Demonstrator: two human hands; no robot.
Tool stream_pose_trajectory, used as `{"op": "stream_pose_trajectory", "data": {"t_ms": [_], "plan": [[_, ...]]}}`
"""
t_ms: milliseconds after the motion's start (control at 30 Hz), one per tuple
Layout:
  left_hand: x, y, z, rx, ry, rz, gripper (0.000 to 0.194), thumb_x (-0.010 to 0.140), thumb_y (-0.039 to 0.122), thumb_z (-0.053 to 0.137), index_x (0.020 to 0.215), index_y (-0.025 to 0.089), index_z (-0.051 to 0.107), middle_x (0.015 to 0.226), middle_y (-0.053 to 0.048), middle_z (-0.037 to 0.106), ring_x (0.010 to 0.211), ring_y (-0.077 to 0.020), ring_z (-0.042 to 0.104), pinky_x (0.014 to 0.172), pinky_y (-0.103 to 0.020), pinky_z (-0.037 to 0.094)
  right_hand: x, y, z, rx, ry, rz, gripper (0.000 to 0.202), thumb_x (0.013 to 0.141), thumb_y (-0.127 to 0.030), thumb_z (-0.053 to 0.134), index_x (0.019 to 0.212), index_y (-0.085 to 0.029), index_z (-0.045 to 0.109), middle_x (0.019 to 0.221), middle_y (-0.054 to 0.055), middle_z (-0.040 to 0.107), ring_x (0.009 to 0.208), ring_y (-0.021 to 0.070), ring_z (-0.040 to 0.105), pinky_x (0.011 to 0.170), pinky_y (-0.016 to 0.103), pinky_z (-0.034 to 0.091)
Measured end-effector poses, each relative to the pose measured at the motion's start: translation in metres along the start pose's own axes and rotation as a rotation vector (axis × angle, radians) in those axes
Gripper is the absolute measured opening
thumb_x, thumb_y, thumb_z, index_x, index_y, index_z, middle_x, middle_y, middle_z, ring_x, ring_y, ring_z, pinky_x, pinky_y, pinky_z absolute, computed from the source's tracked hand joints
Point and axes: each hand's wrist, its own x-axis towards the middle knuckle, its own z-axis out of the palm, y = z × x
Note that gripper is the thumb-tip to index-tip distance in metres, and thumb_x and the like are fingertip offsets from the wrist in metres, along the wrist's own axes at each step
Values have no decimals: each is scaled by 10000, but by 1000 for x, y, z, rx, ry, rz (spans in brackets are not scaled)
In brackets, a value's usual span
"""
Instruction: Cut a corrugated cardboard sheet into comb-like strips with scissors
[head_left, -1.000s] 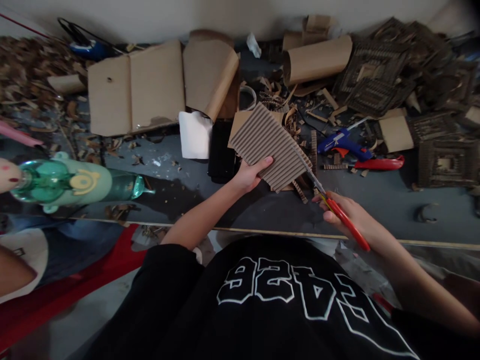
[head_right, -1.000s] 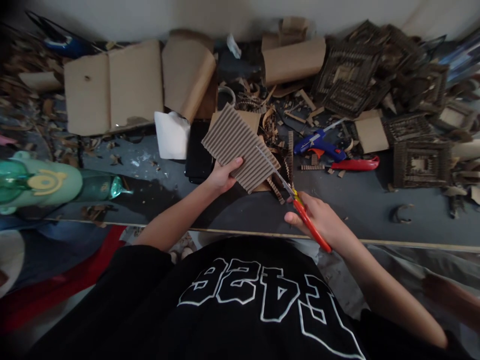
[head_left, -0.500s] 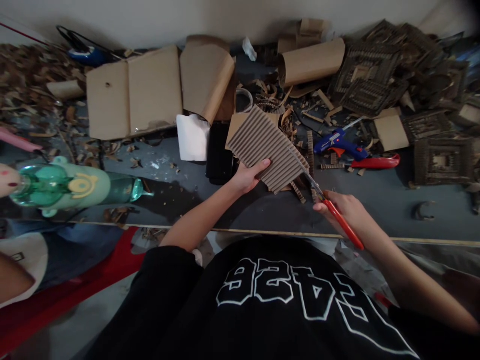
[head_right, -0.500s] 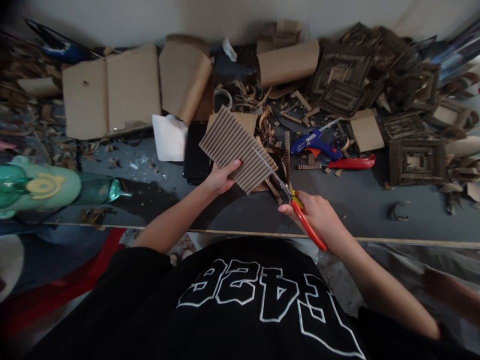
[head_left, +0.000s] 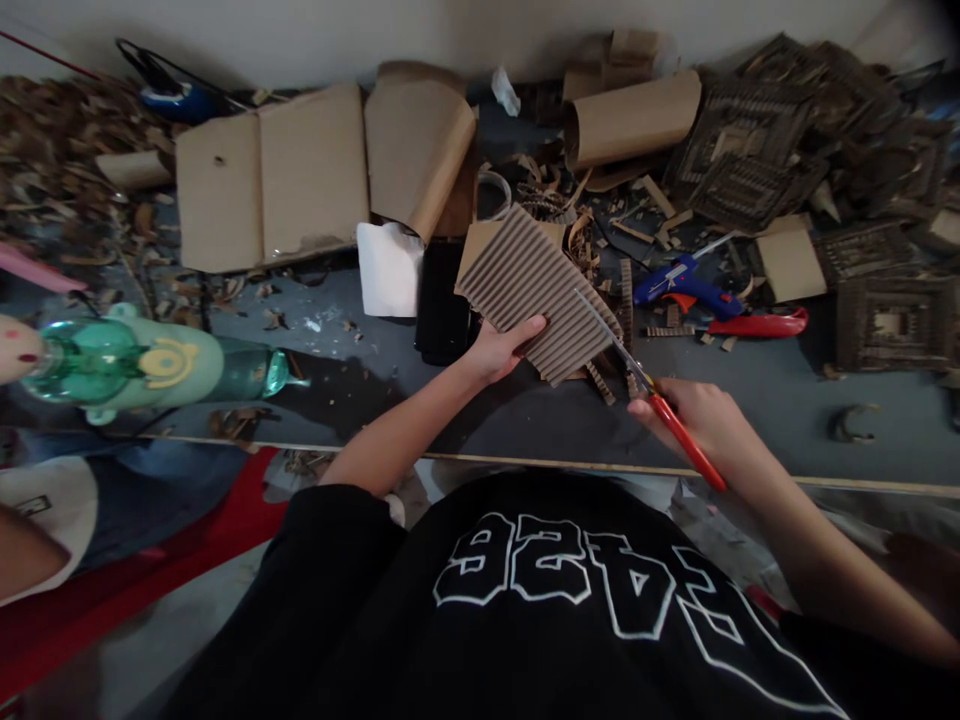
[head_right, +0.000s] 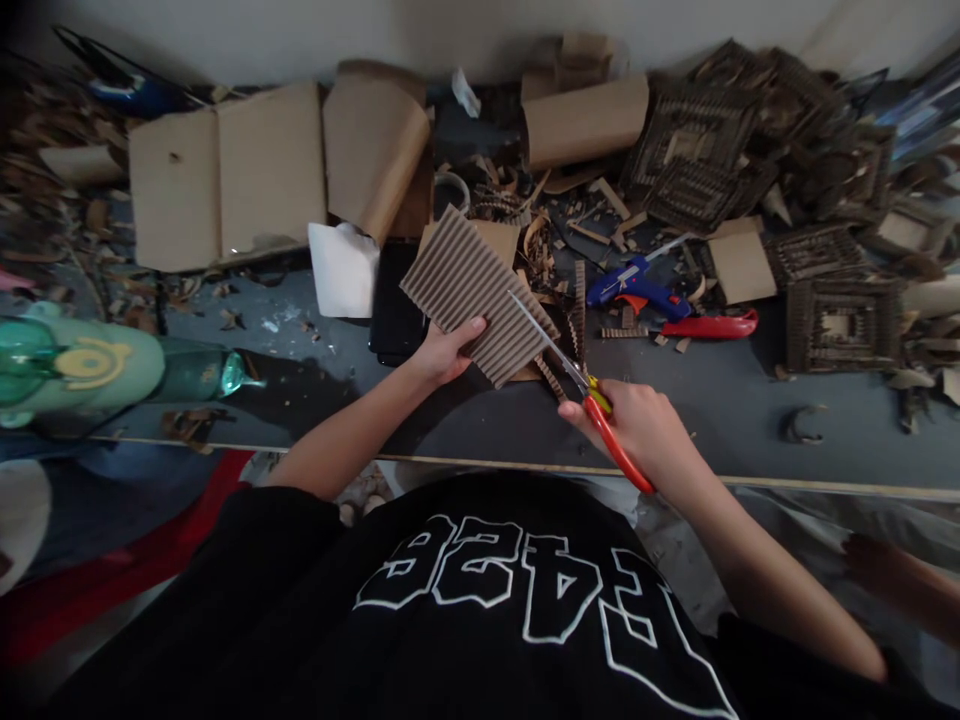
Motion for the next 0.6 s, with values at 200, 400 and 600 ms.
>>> {"op": "stream_pose_trajectory", "data": {"t_ms": [200,400,600], "plan": [[-5,-5,3,13,-32,-34,800,337,456,1029,1011,223,668,982,-24,701,994,-255,700,1033,-556,567,3,-3,5,11,20,-23,886,823,-978,148,817,-223,610,688,103,680,621,266,650,567,316,345],[-4,-3,2,-10,-42,-50,812,323,446,1038,1009,225,666,951,-9,703,959,-235,698,1016,-547,573,7,-12,2,-21,40,35,916,670,-1078,84,629,-252,477,584,112,621,546,267,608,565,335,329],[0,-1,2,-39,-23,-32,743,315,472,1039,906,205,675,930,-11,714,904,-215,699,931,-484,609,5,-14,1,56,42,58,854,678,-1074,125,556,-272,390,487,86,528,503,240,568,540,328,322]]}}
